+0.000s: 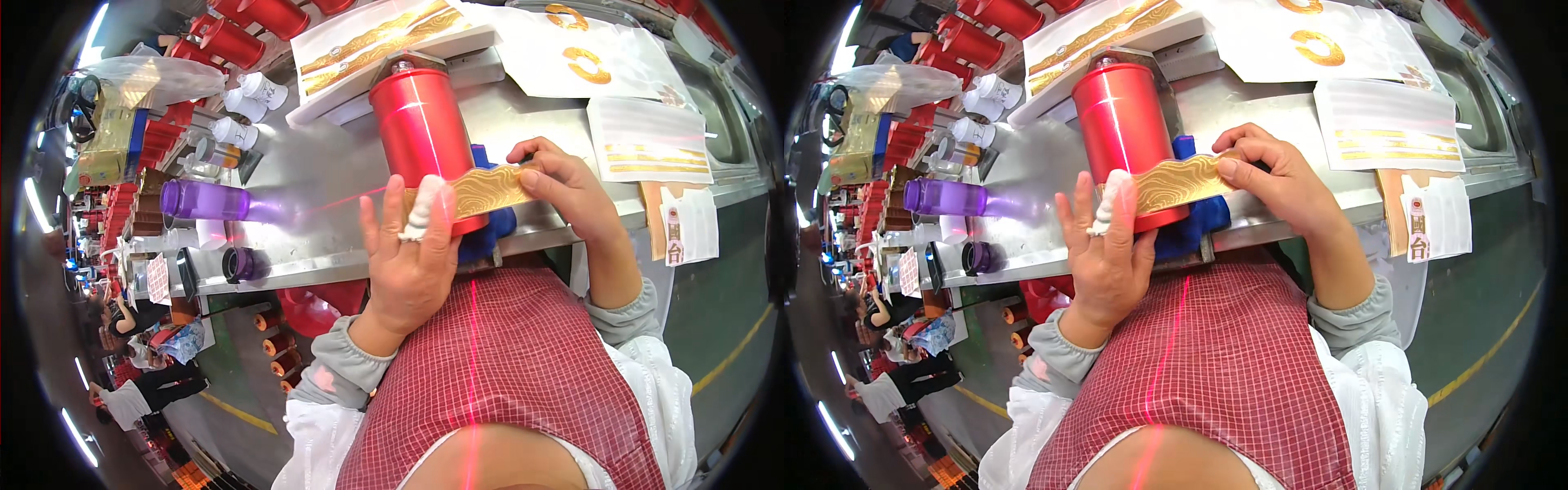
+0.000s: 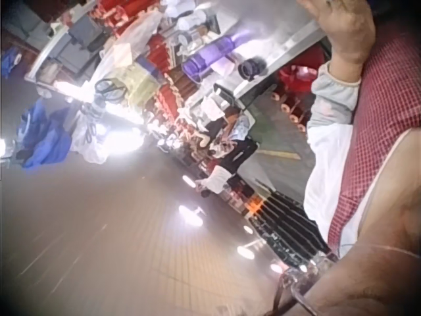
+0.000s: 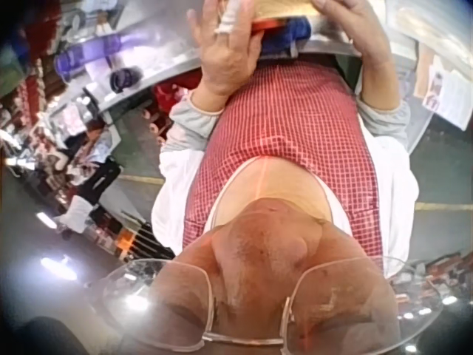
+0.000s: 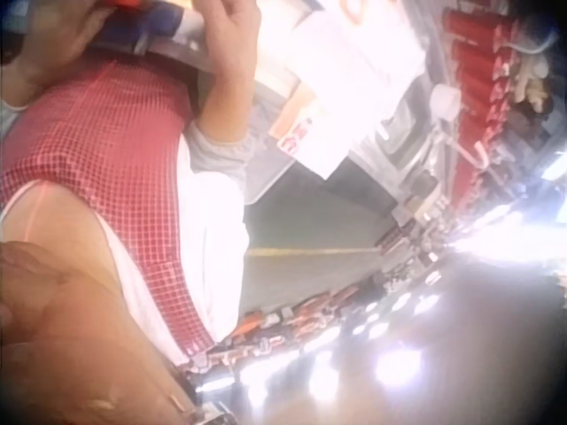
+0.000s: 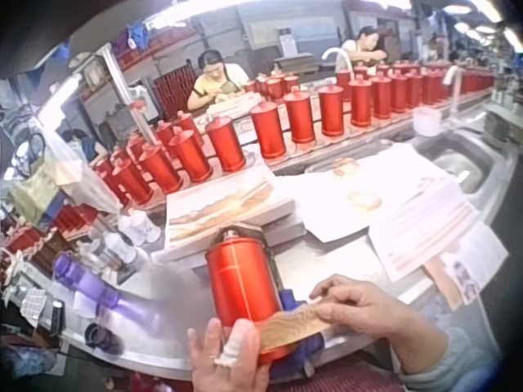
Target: The person applies a gold decorative label to a red cylindrical tin. They position the label, smooth it with a green card, and rotate the tin to ensure adhesion. The person then applies a second label to the same tin, repeating the smoothing and rotating process.
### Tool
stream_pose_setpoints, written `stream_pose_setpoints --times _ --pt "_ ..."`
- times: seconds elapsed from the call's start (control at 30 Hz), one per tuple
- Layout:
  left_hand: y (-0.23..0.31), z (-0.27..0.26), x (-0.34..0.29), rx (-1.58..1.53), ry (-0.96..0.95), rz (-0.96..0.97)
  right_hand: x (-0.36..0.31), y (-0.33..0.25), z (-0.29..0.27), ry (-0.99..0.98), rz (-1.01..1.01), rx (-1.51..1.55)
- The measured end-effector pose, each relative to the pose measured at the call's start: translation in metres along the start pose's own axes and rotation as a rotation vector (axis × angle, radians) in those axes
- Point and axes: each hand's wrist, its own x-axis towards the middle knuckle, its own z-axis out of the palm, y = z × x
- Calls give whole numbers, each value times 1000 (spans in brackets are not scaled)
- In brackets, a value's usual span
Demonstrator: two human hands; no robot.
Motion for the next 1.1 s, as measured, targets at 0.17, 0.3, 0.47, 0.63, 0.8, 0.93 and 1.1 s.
stream_pose_setpoints --times 0.17,0.3,0.47,0.63,0.8,0.93,1.1 --pt "-10 17 -5 -259 156 -80 1 -4 3 9 -39 -20" --pt "-14 31 -21 -430 271 -207 7 -9 10 -37 -8 -47" --pt "-4 1 -5 56 -6 5 11 5 10 -25 -16 -95" --pt "-5 6 13 -99 19 20 8 1 14 -30 33 -9" --pt "-17 28 -17 -450 233 -193 16 2 29 -113 -91 -116" --pt "-16 22 -14 -309 96 -160 17 9 28 -56 -82 -70" --pt "-17 30 -24 -478 148 -283 10 9 23 8 -23 -39"
